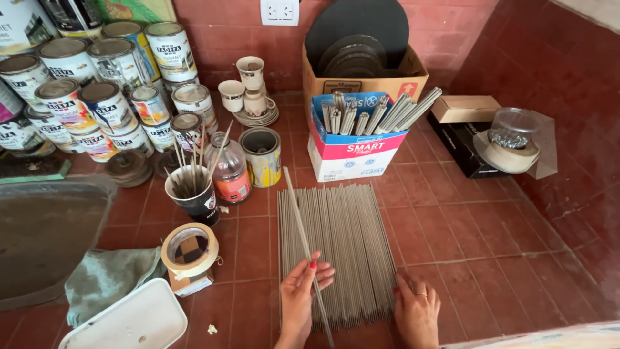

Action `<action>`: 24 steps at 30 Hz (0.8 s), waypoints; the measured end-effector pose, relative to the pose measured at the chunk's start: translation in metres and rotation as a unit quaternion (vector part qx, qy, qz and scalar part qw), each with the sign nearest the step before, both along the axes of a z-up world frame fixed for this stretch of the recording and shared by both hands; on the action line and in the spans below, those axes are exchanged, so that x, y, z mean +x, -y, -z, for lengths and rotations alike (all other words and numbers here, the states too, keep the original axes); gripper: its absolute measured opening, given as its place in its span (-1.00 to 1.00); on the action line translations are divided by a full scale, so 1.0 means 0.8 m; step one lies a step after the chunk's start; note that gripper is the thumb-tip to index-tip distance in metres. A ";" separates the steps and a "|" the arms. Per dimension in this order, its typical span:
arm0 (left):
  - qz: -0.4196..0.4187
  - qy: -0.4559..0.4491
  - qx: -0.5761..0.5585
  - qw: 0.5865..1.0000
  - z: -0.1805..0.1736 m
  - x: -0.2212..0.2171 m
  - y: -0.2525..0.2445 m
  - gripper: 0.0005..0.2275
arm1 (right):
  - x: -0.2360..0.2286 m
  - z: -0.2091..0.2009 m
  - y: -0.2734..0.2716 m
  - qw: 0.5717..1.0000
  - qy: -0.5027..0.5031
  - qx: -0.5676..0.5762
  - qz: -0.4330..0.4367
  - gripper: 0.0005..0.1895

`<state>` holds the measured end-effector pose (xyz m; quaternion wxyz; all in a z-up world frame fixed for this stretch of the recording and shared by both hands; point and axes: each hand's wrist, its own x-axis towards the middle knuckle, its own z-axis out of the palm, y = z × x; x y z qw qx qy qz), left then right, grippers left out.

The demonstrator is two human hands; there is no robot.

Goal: Bundling thin metal rods together by aligning them and wrapping masking tape around one end.

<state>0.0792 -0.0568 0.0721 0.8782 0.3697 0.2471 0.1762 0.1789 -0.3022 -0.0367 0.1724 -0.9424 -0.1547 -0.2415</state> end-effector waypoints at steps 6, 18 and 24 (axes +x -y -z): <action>0.003 0.015 -0.009 1.000 0.005 0.004 0.005 -0.65 | 0.001 -0.004 0.006 0.999 0.009 -0.043 0.012 -0.60; 0.006 -0.008 0.004 1.000 0.003 0.007 0.007 -0.65 | 0.021 -0.008 0.018 0.989 0.003 -0.097 0.112 -0.54; 0.009 -0.015 0.006 1.000 0.002 0.005 0.006 -0.65 | 0.037 -0.028 0.038 0.981 0.002 -0.108 0.160 -0.70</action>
